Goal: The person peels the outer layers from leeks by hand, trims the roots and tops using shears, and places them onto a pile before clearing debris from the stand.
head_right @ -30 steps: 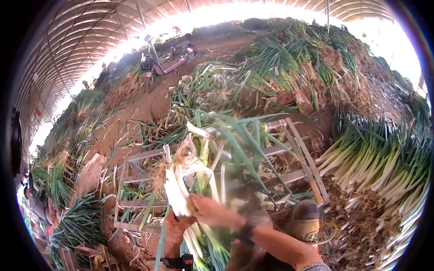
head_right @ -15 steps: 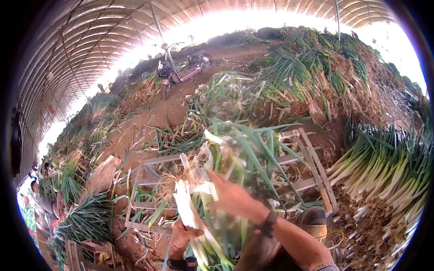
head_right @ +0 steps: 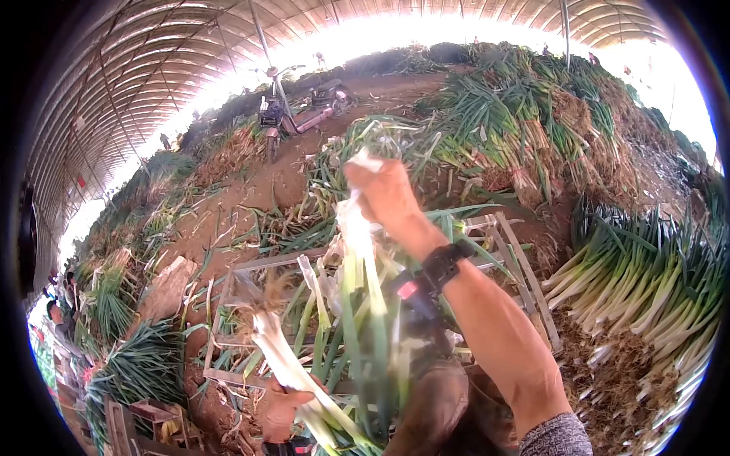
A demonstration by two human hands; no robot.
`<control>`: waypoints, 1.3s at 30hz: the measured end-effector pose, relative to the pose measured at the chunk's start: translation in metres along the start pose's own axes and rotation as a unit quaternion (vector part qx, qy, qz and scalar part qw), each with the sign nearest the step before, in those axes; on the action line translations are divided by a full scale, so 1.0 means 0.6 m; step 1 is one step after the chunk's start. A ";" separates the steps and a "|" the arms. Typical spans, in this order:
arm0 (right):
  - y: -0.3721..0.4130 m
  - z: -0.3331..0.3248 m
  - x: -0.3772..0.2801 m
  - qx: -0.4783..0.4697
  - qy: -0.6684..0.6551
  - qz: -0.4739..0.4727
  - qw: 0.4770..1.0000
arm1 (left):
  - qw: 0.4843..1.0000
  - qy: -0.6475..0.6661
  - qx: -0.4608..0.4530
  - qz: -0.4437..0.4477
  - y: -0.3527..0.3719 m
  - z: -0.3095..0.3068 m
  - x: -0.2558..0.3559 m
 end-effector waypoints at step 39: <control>0.386 0.014 0.364 -0.359 0.638 -0.285 0.619 | 0.916 0.124 -0.080 0.373 0.228 0.027 0.453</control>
Point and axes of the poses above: each hand's wrist, its own y-axis away from the middle knuckle, its own z-axis out of the palm, x = y × z, the point moved 5 cm from there along -y, towards the middle knuckle, and after that the axes turned 14 degrees about x, right-handed, at the moved point
